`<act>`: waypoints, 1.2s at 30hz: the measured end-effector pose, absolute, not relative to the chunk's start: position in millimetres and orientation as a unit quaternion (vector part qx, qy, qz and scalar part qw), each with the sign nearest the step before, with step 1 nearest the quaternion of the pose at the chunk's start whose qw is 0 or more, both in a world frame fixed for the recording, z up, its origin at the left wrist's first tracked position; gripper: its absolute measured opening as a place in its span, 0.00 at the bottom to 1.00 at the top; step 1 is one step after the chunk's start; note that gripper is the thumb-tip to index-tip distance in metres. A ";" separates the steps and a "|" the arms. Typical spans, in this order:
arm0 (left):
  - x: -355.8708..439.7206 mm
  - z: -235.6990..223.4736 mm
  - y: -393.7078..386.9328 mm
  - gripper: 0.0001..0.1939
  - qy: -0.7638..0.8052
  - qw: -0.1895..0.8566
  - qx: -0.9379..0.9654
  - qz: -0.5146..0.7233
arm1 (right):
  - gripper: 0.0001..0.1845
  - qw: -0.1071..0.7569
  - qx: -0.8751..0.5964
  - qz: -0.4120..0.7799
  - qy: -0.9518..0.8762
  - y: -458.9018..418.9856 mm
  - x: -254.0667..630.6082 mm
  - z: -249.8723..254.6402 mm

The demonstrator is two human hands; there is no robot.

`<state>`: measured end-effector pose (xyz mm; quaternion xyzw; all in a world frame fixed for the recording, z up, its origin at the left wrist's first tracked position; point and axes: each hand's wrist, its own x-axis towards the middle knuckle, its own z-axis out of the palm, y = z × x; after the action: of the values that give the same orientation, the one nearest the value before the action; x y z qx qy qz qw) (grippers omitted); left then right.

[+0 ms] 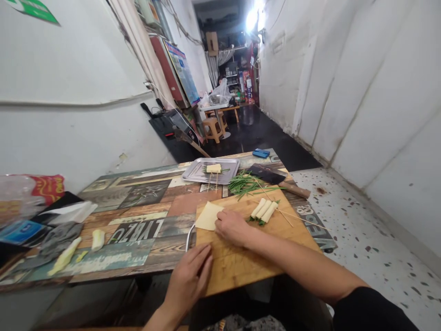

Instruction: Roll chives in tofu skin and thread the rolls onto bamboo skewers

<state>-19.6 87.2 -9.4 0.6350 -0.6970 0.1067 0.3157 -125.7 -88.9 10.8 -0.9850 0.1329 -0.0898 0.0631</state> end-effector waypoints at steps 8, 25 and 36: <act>-4.5 -19.1 93.7 0.12 -0.635 0.378 0.664 0.115 | 0.15 0.112 -0.970 -0.092 0.194 -99.2 -114.6 18.9; 11.6 -14.9 58.7 0.21 -0.660 0.254 0.703 0.072 | 0.12 0.250 -0.936 -0.094 0.229 -122.9 -98.0 21.7; 4.6 -2.5 62.2 0.18 -0.652 0.206 0.718 0.135 | 0.15 0.233 -0.919 -0.309 0.074 -127.9 -157.1 56.7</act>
<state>4.6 62.2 -2.5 0.7176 -0.6515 0.1355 0.2055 -157.1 -127.9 56.7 -0.9188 0.0743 -0.3095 0.2333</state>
